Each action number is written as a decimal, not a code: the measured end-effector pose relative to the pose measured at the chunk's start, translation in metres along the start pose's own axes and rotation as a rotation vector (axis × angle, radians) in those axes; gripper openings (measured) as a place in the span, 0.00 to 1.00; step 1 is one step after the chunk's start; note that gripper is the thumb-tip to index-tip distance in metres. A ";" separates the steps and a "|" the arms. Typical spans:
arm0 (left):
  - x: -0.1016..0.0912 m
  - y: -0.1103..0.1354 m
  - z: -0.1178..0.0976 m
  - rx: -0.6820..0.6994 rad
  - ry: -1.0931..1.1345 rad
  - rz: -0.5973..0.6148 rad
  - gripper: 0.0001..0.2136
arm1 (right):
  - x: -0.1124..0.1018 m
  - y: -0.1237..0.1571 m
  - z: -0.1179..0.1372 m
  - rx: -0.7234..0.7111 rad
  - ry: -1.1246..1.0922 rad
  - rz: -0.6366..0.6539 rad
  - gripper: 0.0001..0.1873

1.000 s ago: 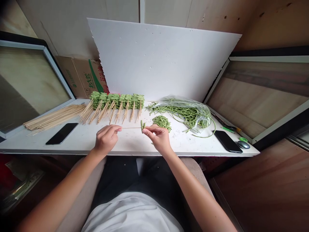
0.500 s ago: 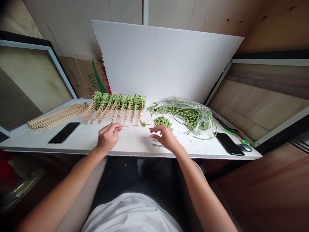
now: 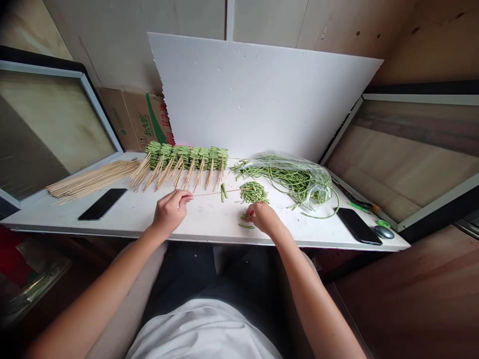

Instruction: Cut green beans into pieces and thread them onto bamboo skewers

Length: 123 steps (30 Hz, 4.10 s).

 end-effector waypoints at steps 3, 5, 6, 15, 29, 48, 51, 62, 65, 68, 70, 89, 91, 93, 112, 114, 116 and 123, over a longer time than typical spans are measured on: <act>0.001 0.001 0.000 0.013 -0.005 0.005 0.08 | 0.000 -0.001 -0.003 0.018 -0.052 0.007 0.06; 0.002 0.002 0.000 0.019 -0.011 0.008 0.08 | 0.000 -0.002 -0.005 0.025 -0.098 -0.010 0.06; 0.001 0.002 0.000 0.018 -0.015 0.009 0.08 | -0.001 -0.002 -0.006 0.025 -0.126 -0.023 0.06; -0.008 -0.002 0.002 0.063 -0.038 -0.063 0.08 | -0.026 0.000 -0.007 -0.027 -0.837 -0.330 0.24; -0.009 -0.002 -0.004 0.086 -0.065 -0.076 0.08 | -0.030 0.007 0.020 -0.063 -1.440 -0.303 0.19; -0.008 -0.001 -0.005 0.086 -0.082 -0.084 0.10 | -0.029 0.007 0.026 -0.114 -1.440 -0.277 0.17; -0.007 0.000 -0.006 0.081 -0.090 -0.082 0.10 | -0.028 0.006 0.026 -0.117 -1.438 -0.295 0.17; -0.009 -0.001 -0.007 0.062 -0.085 -0.090 0.11 | -0.026 0.006 0.025 -0.094 -1.366 -0.412 0.18; -0.009 -0.001 -0.009 0.061 -0.085 -0.096 0.11 | -0.026 0.008 0.026 -0.089 -1.352 -0.467 0.18; -0.009 0.000 -0.009 0.053 -0.071 -0.091 0.11 | -0.025 0.009 0.029 -0.086 -1.328 -0.487 0.17; -0.008 0.000 -0.009 0.037 -0.068 -0.079 0.11 | -0.025 0.009 0.030 -0.084 -1.316 -0.478 0.18; -0.009 -0.001 -0.010 0.021 -0.081 -0.103 0.10 | -0.022 0.009 0.033 -0.032 -1.394 -0.516 0.18; -0.010 0.000 -0.011 0.028 -0.082 -0.107 0.10 | -0.021 0.009 0.035 -0.038 -1.384 -0.532 0.18; -0.010 0.000 -0.011 0.050 -0.079 -0.109 0.11 | -0.020 0.009 0.037 -0.041 -1.369 -0.551 0.17; -0.008 0.000 -0.025 0.075 -0.037 -0.083 0.13 | 0.015 0.011 0.064 -0.027 -1.266 -0.530 0.19; -0.007 0.000 -0.022 0.062 -0.047 -0.072 0.13 | 0.014 0.010 0.063 -0.033 -1.272 -0.507 0.19; -0.007 0.000 -0.020 0.057 -0.049 -0.068 0.13 | 0.014 0.009 0.061 -0.035 -1.278 -0.476 0.20; -0.004 0.002 -0.020 0.090 -0.046 -0.078 0.15 | 0.020 0.008 0.061 -0.037 -1.344 -0.416 0.23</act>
Point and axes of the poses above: each hand's wrist, its own y-axis away from the middle knuckle, its own x-axis out of the palm, z = x × y, the point moved 4 cm from there along -y, towards the middle knuckle, and after that the axes turned 6 degrees about z, right-handed, at the moved point
